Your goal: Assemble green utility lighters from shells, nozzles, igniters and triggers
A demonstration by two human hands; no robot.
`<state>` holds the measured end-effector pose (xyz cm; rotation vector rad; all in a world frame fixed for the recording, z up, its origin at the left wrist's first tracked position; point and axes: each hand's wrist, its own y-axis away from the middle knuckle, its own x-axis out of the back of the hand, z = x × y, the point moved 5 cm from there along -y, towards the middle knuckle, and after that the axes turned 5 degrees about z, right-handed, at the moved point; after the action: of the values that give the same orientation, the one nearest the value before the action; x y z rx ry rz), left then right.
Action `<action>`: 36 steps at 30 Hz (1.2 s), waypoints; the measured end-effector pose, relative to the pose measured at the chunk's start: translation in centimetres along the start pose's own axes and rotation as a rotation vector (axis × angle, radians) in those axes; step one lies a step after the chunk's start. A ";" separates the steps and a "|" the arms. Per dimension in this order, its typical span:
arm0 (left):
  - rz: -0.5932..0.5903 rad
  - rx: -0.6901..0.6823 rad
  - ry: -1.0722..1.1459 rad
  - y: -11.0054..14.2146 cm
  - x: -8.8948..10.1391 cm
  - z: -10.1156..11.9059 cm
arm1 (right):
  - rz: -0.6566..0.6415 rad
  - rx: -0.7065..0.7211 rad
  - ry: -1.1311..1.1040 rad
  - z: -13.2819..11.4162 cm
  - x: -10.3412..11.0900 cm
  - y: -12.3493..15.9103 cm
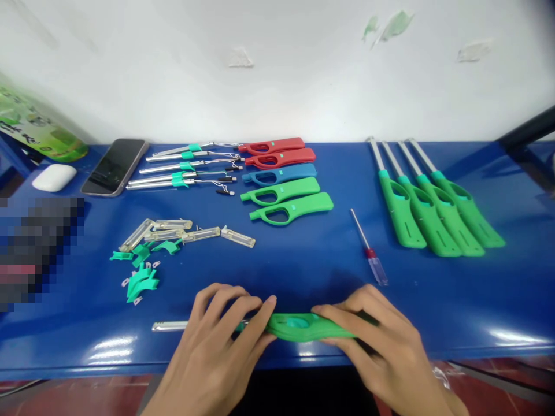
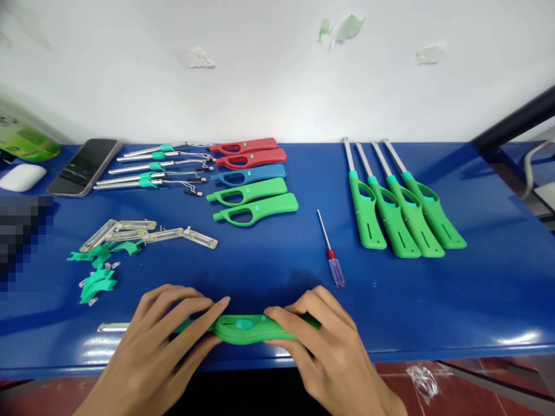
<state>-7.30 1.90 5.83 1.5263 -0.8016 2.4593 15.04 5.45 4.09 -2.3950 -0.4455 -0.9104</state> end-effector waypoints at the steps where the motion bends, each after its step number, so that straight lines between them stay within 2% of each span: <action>1: -0.004 0.001 -0.003 0.0 0.0 0.0 | 0.004 -0.002 -0.003 0.0 0.0 0.0; 11: -0.012 0.023 -0.036 -0.1 0.2 -0.6 | 0.078 0.041 0.102 -0.2 0.3 0.2; 18: -0.037 0.159 -0.024 1.4 -0.6 -1.9 | -0.004 0.067 0.242 -0.5 -0.7 0.0; 22: -0.084 0.154 0.010 2.0 -1.1 -1.9 | -0.025 0.103 0.318 -2.0 -1.4 -1.5; 28: -0.018 0.181 0.005 1.7 -0.7 -2.2 | -0.025 0.089 0.306 -3.5 -3.2 -3.5; 36: 0.036 0.172 0.010 0.5 -0.3 -2.2 | 0.004 0.062 0.174 -3.3 -3.0 -3.4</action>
<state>-9.08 2.66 4.66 1.5656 -0.6352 2.6201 9.59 5.85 5.33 -2.2374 -0.3965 -1.0765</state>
